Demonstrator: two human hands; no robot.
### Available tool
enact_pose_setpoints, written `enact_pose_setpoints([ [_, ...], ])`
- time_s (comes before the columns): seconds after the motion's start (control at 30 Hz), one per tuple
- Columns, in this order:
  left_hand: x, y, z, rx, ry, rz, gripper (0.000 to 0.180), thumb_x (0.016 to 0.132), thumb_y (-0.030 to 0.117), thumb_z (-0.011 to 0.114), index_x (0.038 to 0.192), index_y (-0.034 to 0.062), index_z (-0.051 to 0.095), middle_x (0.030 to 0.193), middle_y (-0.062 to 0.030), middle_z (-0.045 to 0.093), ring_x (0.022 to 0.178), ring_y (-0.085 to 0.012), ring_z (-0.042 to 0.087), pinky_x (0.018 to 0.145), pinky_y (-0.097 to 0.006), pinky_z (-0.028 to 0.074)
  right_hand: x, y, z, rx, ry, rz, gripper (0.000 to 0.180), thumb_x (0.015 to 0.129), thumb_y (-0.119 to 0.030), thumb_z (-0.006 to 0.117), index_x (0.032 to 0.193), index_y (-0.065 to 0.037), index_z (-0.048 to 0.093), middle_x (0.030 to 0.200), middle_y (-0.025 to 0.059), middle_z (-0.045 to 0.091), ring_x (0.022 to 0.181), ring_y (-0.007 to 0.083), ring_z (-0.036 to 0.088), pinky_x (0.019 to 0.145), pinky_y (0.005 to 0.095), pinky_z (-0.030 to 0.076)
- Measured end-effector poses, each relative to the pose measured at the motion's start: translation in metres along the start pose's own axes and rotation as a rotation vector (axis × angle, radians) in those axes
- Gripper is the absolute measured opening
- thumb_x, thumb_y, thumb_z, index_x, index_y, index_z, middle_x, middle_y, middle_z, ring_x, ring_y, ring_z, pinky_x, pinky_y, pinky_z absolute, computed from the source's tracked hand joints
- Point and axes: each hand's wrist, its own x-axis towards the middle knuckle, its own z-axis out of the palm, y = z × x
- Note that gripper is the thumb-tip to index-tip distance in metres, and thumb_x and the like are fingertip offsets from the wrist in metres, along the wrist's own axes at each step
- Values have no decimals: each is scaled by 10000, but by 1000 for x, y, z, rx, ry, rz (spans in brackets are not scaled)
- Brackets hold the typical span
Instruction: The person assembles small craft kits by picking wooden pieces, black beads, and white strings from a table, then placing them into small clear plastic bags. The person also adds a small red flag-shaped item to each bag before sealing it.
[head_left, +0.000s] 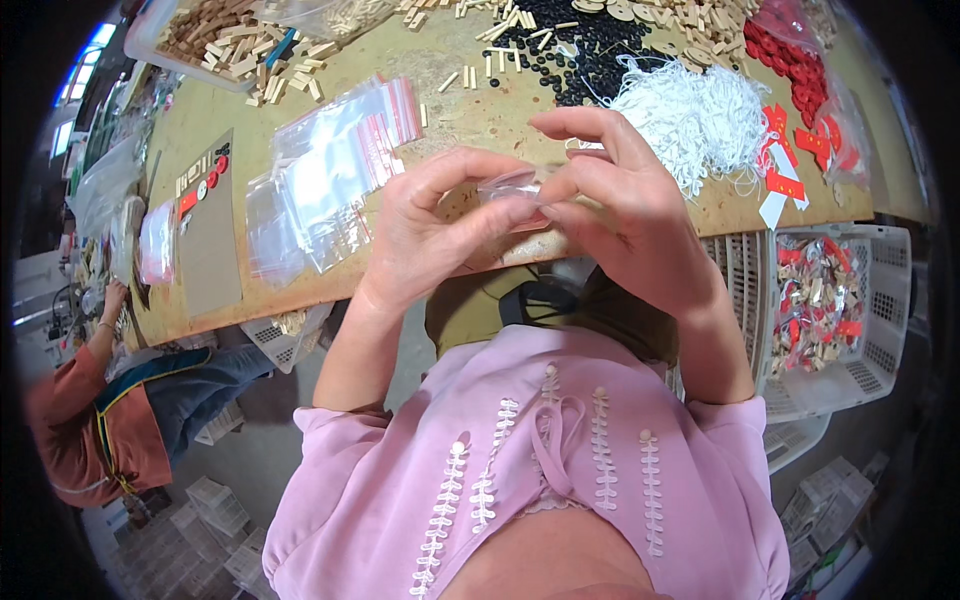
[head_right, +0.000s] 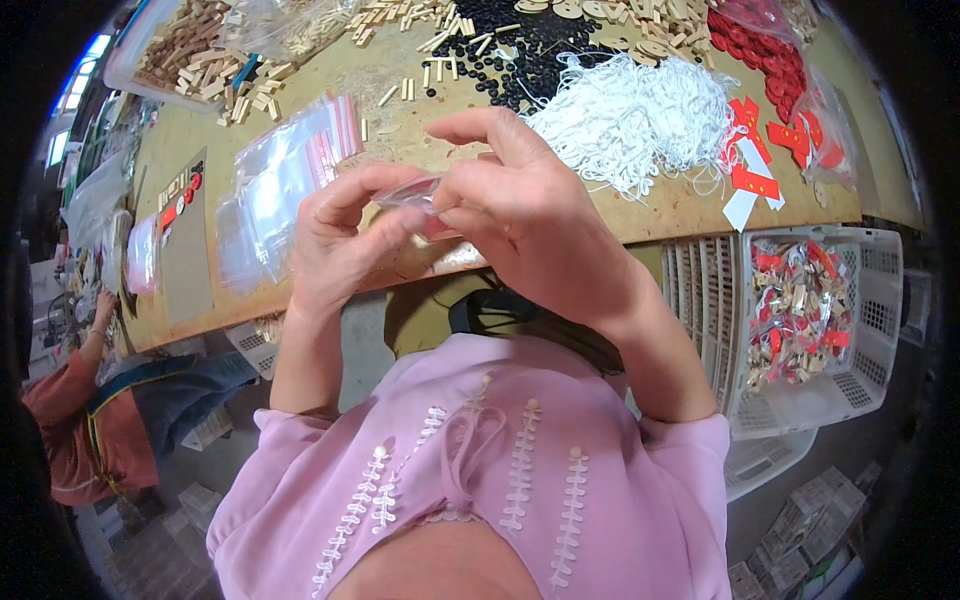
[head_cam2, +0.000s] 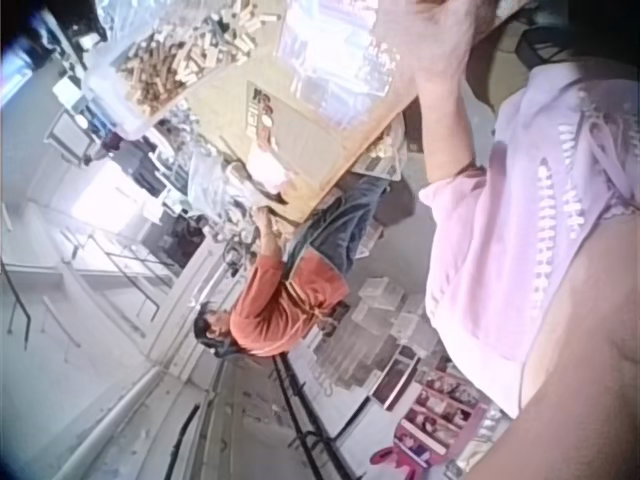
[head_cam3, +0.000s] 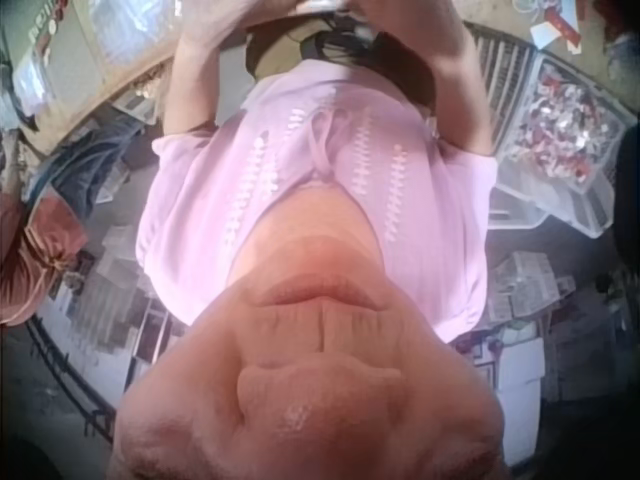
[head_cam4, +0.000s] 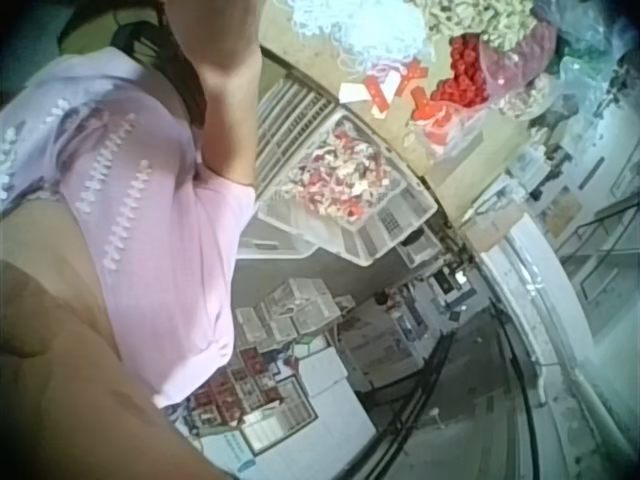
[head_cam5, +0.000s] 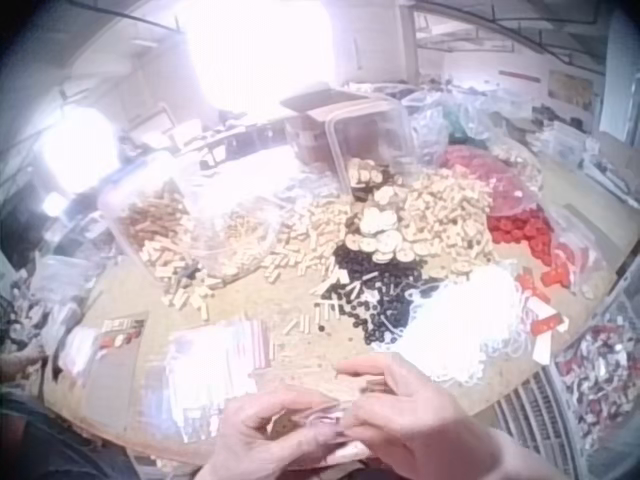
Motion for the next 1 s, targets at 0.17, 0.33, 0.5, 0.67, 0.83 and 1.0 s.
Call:
enact_pose_setpoints([
  [0.17,-5,-7,13,-302,135,-70,112,985,43,700,1077,-5,743,962,-73,766,869,-92,689,798,-253,549,-6,-1,3,488,58,530,182,964,-5,670,1146,-5,650,1182,115,690,1013,170,692,907,277,561],
  [0.33,-6,-17,24,-563,207,-117,89,1007,59,676,1036,-11,722,976,-96,772,897,-112,703,825,-264,560,-15,12,5,747,179,647,178,1011,-34,629,1173,37,624,1050,100,736,977,109,702,844,239,569],
  [0.5,-8,-22,24,-535,191,-113,98,997,65,685,1046,-15,713,992,-81,769,931,-111,703,849,-272,562,-18,16,7,825,187,650,122,1004,-35,608,1075,40,672,978,83,752,947,99,711,805,226,562],
  [0.67,10,-2,24,65,145,29,90,869,54,751,931,3,710,853,-62,720,808,-161,664,743,-305,523,-10,-7,14,444,198,612,94,987,-9,631,1043,14,703,981,79,762,868,107,715,765,250,566],
  [0.83,19,10,28,415,90,232,103,764,31,764,822,21,680,773,-101,652,741,-267,605,688,-354,462,-19,-3,18,-143,260,178,104,886,0,688,984,-19,719,879,119,723,763,276,706,695,346,545],
  [1.0,6,18,25,323,-11,308,84,747,-16,676,797,4,611,765,-122,588,762,-303,564,800,-409,475,-39,-11,-8,199,252,323,61,885,-24,703,946,-19,700,846,126,707,731,278,698,653,349,538],
])
